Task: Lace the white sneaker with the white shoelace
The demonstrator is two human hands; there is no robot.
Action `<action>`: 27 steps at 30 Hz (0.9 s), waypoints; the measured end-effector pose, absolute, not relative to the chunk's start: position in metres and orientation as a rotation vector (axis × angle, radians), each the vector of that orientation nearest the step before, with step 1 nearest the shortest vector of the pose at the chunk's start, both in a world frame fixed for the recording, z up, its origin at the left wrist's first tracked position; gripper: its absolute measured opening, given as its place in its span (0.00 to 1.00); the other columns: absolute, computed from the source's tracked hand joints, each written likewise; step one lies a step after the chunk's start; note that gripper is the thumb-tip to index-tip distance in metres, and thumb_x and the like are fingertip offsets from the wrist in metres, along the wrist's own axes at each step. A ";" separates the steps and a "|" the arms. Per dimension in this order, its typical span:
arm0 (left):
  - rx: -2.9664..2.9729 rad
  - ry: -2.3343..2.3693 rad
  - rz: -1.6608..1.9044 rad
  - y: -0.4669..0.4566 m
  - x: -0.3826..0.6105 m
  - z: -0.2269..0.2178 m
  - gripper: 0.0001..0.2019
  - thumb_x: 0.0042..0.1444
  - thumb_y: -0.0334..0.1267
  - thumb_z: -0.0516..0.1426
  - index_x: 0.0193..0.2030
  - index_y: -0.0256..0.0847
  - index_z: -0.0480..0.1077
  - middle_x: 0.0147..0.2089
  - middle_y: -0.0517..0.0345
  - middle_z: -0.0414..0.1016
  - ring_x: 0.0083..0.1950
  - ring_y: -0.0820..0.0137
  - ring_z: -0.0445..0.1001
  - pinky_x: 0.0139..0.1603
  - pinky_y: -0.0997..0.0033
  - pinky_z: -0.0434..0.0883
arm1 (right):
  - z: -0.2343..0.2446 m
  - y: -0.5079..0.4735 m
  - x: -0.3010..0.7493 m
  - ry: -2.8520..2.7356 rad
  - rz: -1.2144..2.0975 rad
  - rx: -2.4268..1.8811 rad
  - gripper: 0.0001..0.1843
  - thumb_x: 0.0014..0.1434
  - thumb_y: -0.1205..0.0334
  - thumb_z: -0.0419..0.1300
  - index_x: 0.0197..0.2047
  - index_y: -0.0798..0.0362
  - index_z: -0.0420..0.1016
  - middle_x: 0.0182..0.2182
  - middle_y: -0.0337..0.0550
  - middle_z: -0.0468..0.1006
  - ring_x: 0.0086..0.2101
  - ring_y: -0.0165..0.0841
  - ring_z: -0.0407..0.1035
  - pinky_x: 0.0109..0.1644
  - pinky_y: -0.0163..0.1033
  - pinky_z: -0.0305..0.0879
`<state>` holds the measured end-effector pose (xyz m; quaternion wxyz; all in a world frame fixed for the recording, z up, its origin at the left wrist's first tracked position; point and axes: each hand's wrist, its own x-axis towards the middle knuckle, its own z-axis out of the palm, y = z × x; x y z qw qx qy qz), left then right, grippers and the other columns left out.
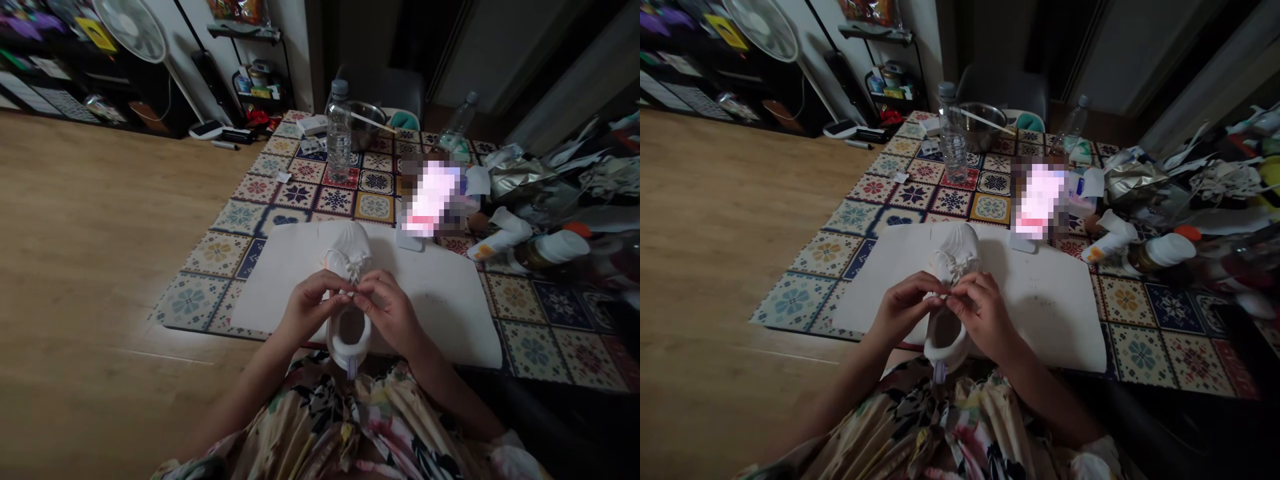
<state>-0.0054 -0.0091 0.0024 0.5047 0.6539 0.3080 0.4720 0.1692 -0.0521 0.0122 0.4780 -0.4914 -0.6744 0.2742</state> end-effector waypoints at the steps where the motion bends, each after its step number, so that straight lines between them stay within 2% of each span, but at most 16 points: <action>1: 1.582 0.738 1.151 -0.009 -0.005 0.004 0.08 0.54 0.45 0.66 0.34 0.43 0.80 0.33 0.53 0.79 0.35 0.68 0.74 0.40 0.68 0.69 | 0.012 -0.052 0.170 -1.635 0.760 -1.165 0.03 0.63 0.62 0.59 0.37 0.48 0.74 0.37 0.43 0.74 0.42 0.37 0.69 0.49 0.46 0.66; 3: 1.580 0.744 1.149 -0.009 -0.004 0.005 0.09 0.54 0.46 0.65 0.33 0.42 0.80 0.33 0.53 0.79 0.35 0.68 0.73 0.40 0.69 0.69 | 0.012 -0.051 0.171 -1.664 0.858 -1.111 0.02 0.62 0.62 0.59 0.38 0.49 0.73 0.38 0.43 0.74 0.43 0.37 0.69 0.49 0.45 0.66; 5: 1.570 0.769 1.128 -0.009 -0.004 0.005 0.11 0.54 0.47 0.65 0.32 0.41 0.79 0.31 0.53 0.78 0.34 0.68 0.73 0.40 0.69 0.68 | 0.012 -0.052 0.171 -1.732 0.810 -1.109 0.03 0.60 0.64 0.60 0.39 0.49 0.72 0.39 0.44 0.75 0.43 0.38 0.69 0.49 0.46 0.66; 11: 1.532 0.796 1.094 -0.009 -0.005 0.002 0.15 0.54 0.50 0.64 0.29 0.39 0.77 0.28 0.56 0.75 0.32 0.70 0.70 0.38 0.70 0.66 | 0.013 -0.055 0.166 -1.867 0.310 -1.161 0.06 0.63 0.65 0.60 0.43 0.46 0.72 0.38 0.44 0.79 0.40 0.38 0.73 0.46 0.45 0.67; 14: 1.498 0.785 1.059 -0.007 -0.005 0.000 0.16 0.53 0.51 0.65 0.27 0.38 0.76 0.27 0.56 0.75 0.32 0.70 0.70 0.38 0.70 0.66 | 0.013 -0.055 0.165 -1.908 0.196 -1.086 0.06 0.64 0.66 0.59 0.43 0.46 0.74 0.37 0.43 0.79 0.37 0.35 0.73 0.43 0.43 0.68; 20: 1.386 0.805 1.010 0.000 -0.006 -0.004 0.18 0.51 0.51 0.66 0.24 0.37 0.74 0.26 0.58 0.72 0.30 0.71 0.68 0.36 0.71 0.65 | 0.019 -0.055 0.172 -1.829 0.270 -0.921 0.03 0.63 0.67 0.61 0.37 0.49 0.75 0.31 0.41 0.77 0.36 0.34 0.72 0.42 0.41 0.70; 27: 1.539 1.113 1.099 0.009 -0.001 -0.016 0.13 0.54 0.44 0.61 0.24 0.38 0.70 0.26 0.60 0.67 0.30 0.71 0.65 0.32 0.73 0.62 | 0.013 -0.063 0.183 -1.842 0.477 -0.804 0.04 0.63 0.65 0.62 0.35 0.50 0.75 0.29 0.40 0.77 0.33 0.33 0.72 0.41 0.42 0.68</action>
